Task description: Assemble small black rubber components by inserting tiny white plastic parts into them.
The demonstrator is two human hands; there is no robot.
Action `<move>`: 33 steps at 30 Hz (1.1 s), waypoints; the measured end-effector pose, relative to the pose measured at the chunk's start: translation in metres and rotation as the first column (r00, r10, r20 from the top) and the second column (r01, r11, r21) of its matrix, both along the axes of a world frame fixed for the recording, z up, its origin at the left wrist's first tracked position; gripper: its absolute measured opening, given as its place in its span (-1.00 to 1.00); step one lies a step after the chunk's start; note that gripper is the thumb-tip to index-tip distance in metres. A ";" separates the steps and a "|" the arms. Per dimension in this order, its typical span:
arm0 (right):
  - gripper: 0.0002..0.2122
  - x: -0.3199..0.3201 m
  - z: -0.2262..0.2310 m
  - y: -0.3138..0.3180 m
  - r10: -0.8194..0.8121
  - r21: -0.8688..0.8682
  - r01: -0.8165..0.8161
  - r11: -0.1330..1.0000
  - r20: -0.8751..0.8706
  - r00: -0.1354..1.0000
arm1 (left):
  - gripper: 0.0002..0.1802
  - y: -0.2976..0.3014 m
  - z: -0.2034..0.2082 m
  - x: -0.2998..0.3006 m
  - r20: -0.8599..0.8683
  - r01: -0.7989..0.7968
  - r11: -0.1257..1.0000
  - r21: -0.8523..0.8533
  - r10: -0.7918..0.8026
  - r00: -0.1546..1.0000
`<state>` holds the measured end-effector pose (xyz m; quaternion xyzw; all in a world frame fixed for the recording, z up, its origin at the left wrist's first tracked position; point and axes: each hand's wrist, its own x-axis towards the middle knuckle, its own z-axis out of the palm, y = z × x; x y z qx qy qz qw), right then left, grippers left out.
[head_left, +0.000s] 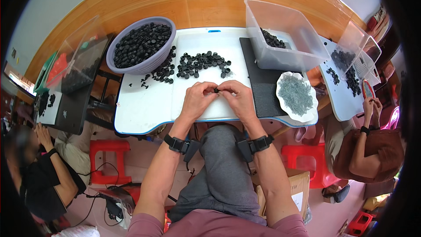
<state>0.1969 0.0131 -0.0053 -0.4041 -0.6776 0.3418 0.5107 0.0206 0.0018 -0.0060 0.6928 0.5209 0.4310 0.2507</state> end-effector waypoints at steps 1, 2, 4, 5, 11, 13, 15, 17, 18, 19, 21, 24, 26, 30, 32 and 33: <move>-0.86 0.001 0.001 0.000 0.003 0.000 -0.003 1.000 0.002 1.000 | -0.68 0.000 -0.001 0.000 0.032 -0.004 1.000 -0.018 0.004 0.999; -0.86 0.003 0.001 0.001 0.000 0.008 0.000 1.000 0.008 1.000 | -0.68 0.001 -0.002 0.000 0.034 -0.007 1.000 -0.018 0.007 0.999; -0.86 0.003 0.000 0.001 -0.001 0.015 0.001 1.000 0.014 1.000 | -0.70 0.001 -0.002 0.001 0.074 0.019 0.999 -0.045 -0.015 0.997; -0.87 0.002 -0.002 0.002 -0.019 -0.044 0.018 0.999 -0.016 1.000 | -0.70 0.001 -0.001 0.000 0.076 0.017 0.999 -0.045 -0.013 0.997; -0.88 0.000 -0.004 0.002 -0.038 -0.223 0.012 0.975 -0.112 0.993 | -0.67 0.000 0.000 -0.001 0.099 0.005 0.997 -0.074 0.002 0.995; -0.88 0.002 -0.005 0.003 -0.034 -0.238 0.003 0.971 -0.125 0.992 | -0.67 -0.002 0.008 0.001 0.106 0.015 0.987 -0.163 0.002 0.994; -0.88 0.004 -0.005 0.003 -0.014 -0.226 -0.011 0.974 -0.109 0.994 | -0.69 -0.001 0.006 0.002 0.119 0.017 0.984 -0.175 0.004 0.993; -0.88 0.004 -0.006 0.004 -0.007 -0.223 -0.021 0.975 -0.121 0.993 | -0.71 0.000 0.004 0.000 0.128 0.015 0.983 -0.185 0.009 0.992; -0.88 0.004 -0.006 0.004 -0.001 -0.221 -0.029 0.975 -0.134 0.991 | -0.72 0.000 0.002 0.000 0.151 0.031 0.984 -0.177 -0.004 0.989; -0.88 0.005 -0.006 0.004 -0.001 -0.220 -0.028 0.975 -0.133 0.991 | -0.73 0.001 0.001 0.000 0.173 0.046 0.985 -0.169 -0.016 0.985; -0.87 0.004 -0.006 0.004 0.007 -0.156 -0.022 0.987 -0.099 0.995 | -0.74 0.001 0.000 -0.001 0.169 0.051 0.986 -0.159 -0.023 0.985; -0.87 0.005 -0.003 0.003 -0.007 -0.243 -0.022 0.970 -0.117 0.993 | -0.75 0.001 0.001 0.000 0.158 0.051 0.987 -0.154 -0.026 0.987; -0.88 0.005 -0.002 0.003 -0.011 -0.252 -0.020 0.968 -0.121 0.993 | -0.75 0.000 0.002 0.001 0.151 0.047 0.986 -0.159 -0.023 0.988; -0.91 0.004 -0.006 0.005 -0.023 -0.232 -0.010 0.973 -0.138 0.990 | -0.76 -0.002 0.006 0.001 0.157 0.061 0.984 -0.170 -0.034 0.987; -0.91 0.005 -0.008 0.005 -0.021 -0.220 -0.010 0.975 -0.140 0.990 | -0.76 -0.001 0.006 0.002 0.138 0.062 0.981 -0.184 -0.037 0.990; -0.90 0.004 -0.008 0.005 -0.017 -0.207 -0.013 0.978 -0.142 0.990 | -0.76 -0.001 0.005 0.002 0.149 0.070 0.984 -0.164 -0.045 0.988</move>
